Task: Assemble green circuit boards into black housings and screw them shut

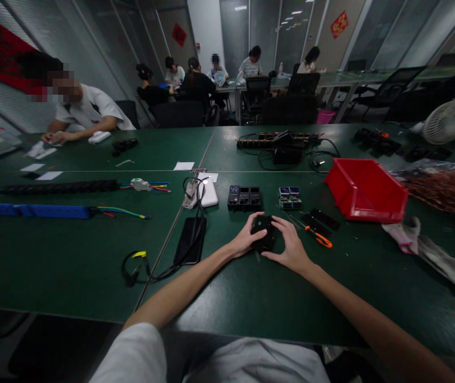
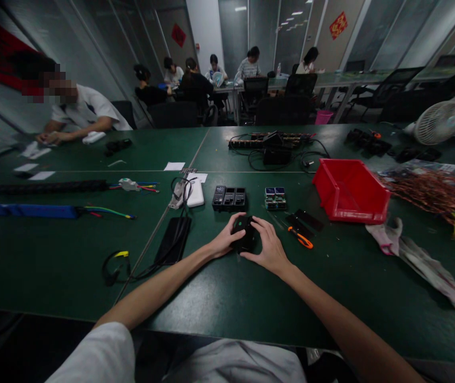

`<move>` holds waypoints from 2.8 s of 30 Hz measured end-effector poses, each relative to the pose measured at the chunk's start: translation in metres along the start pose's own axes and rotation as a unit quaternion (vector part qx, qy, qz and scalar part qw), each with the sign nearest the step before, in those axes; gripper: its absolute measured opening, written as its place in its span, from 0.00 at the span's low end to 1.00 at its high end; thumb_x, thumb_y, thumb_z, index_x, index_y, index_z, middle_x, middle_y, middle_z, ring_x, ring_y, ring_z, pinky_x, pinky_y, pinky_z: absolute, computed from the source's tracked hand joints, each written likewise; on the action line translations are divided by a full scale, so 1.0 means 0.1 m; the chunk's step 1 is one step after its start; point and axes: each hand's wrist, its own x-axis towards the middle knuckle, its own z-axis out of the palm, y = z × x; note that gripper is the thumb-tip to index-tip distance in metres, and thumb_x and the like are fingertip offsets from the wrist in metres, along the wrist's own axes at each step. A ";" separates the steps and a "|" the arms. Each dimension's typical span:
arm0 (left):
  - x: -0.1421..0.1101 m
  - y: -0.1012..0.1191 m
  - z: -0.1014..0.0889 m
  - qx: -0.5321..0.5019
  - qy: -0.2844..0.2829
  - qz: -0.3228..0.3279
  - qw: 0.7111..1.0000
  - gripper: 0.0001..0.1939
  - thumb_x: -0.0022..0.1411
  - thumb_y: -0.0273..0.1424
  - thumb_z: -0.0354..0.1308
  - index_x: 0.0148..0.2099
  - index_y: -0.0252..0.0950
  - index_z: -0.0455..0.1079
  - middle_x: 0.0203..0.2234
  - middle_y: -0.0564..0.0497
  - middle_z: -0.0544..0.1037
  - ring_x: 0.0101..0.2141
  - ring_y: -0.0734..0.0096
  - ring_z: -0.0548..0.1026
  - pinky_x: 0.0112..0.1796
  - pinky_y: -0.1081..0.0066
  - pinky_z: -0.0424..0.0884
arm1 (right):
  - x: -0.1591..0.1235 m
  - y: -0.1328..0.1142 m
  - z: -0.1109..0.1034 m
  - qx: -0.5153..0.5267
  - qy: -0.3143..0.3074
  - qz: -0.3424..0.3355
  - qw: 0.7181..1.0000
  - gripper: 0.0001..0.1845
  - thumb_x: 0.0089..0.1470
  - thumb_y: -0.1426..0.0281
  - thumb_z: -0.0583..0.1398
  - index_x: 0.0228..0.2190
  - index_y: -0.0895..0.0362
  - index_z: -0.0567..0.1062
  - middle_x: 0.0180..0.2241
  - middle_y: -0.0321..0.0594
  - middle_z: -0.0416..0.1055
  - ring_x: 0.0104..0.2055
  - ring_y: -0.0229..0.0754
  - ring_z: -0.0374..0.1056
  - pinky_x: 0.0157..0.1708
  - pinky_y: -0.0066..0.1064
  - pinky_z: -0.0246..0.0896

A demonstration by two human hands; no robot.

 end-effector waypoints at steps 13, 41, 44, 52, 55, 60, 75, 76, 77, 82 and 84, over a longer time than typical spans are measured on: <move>0.00 0.06 -0.02 -0.026 -0.001 -0.018 0.999 0.30 0.53 0.35 0.64 0.57 0.46 0.57 0.45 0.50 0.70 0.39 0.70 0.72 0.38 0.72 0.69 | -0.01 0.00 0.00 0.005 -0.006 -0.010 1.000 0.43 0.44 0.58 0.66 0.58 0.52 0.57 0.60 0.50 0.54 0.62 0.57 0.51 0.57 0.56 0.52; -0.03 -0.01 -0.01 0.231 0.055 0.191 0.952 0.31 0.54 0.39 0.62 0.58 0.40 0.58 0.54 0.45 0.63 0.54 0.61 0.63 0.57 0.60 0.56 | 0.00 0.03 -0.06 0.049 -0.076 -0.047 0.995 0.34 0.54 0.62 0.60 0.60 0.49 0.58 0.63 0.46 0.51 0.64 0.53 0.49 0.58 0.54 0.52; -0.02 0.00 -0.01 0.278 0.045 0.220 0.934 0.22 0.53 0.38 0.63 0.50 0.39 0.68 0.53 0.44 0.65 0.56 0.59 0.62 0.58 0.58 0.54 | -0.02 0.07 -0.05 0.042 -0.072 -0.049 0.995 0.33 0.54 0.62 0.60 0.59 0.48 0.59 0.61 0.45 0.54 0.63 0.54 0.51 0.57 0.55 0.55; 0.00 -0.01 -0.01 0.325 0.055 0.222 0.918 0.21 0.54 0.34 0.62 0.51 0.40 0.68 0.47 0.46 0.70 0.50 0.61 0.67 0.54 0.60 0.59 | 0.03 0.12 -0.14 0.007 -0.102 -0.057 0.993 0.29 0.56 0.63 0.58 0.58 0.47 0.62 0.59 0.44 0.58 0.60 0.52 0.55 0.56 0.51 0.57; 0.00 -0.02 -0.03 0.330 0.064 0.211 0.918 0.21 0.54 0.33 0.62 0.50 0.39 0.69 0.46 0.47 0.70 0.49 0.61 0.67 0.54 0.61 0.59 | 0.07 0.20 -0.25 -0.026 -0.102 -0.037 0.994 0.20 0.57 0.64 0.56 0.52 0.49 0.70 0.51 0.44 0.67 0.54 0.51 0.63 0.51 0.50 0.61; 0.00 -0.04 -0.04 0.301 0.083 0.165 0.935 0.22 0.52 0.34 0.63 0.51 0.40 0.69 0.46 0.47 0.71 0.49 0.60 0.68 0.53 0.60 0.59 | 0.08 0.55 -0.58 -0.162 -0.046 0.128 0.977 0.16 0.56 0.58 0.55 0.37 0.56 0.75 0.34 0.46 0.72 0.37 0.51 0.68 0.35 0.44 0.66; -0.02 -0.01 -0.01 0.259 0.095 0.128 0.953 0.25 0.50 0.34 0.65 0.51 0.41 0.68 0.45 0.47 0.71 0.46 0.59 0.69 0.51 0.59 0.61 | 0.03 0.80 -0.76 -0.173 -0.175 0.215 0.945 0.15 0.48 0.56 0.61 0.31 0.55 0.75 0.31 0.42 0.72 0.33 0.46 0.68 0.26 0.35 0.62; -0.02 -0.01 -0.01 0.260 0.096 0.130 0.952 0.24 0.50 0.34 0.65 0.51 0.40 0.68 0.45 0.47 0.71 0.46 0.59 0.69 0.51 0.59 0.61 | 0.03 0.80 -0.74 -0.165 -0.176 0.206 0.948 0.15 0.49 0.56 0.60 0.31 0.55 0.75 0.31 0.42 0.72 0.33 0.46 0.68 0.27 0.34 0.63; -0.02 -0.02 -0.01 0.263 0.097 0.132 0.951 0.24 0.50 0.33 0.64 0.51 0.40 0.67 0.45 0.47 0.71 0.46 0.59 0.69 0.51 0.59 0.61 | 0.03 0.79 -0.71 -0.159 -0.176 0.195 0.952 0.14 0.49 0.57 0.60 0.31 0.55 0.75 0.31 0.41 0.72 0.33 0.46 0.69 0.27 0.34 0.63; 0.01 0.03 -0.07 0.286 0.098 0.146 0.942 0.23 0.50 0.32 0.64 0.50 0.39 0.68 0.43 0.47 0.72 0.46 0.59 0.70 0.52 0.60 0.61 | 0.03 0.66 -0.57 -0.132 -0.158 0.142 0.968 0.13 0.53 0.60 0.58 0.35 0.55 0.74 0.33 0.42 0.72 0.35 0.45 0.69 0.31 0.35 0.64; 0.02 0.06 -0.11 0.291 0.104 0.149 0.939 0.23 0.50 0.31 0.64 0.50 0.39 0.69 0.43 0.48 0.72 0.46 0.59 0.70 0.51 0.60 0.62 | 0.04 0.63 -0.54 -0.131 -0.155 0.122 0.972 0.13 0.53 0.61 0.58 0.37 0.55 0.74 0.35 0.43 0.72 0.37 0.46 0.69 0.34 0.36 0.65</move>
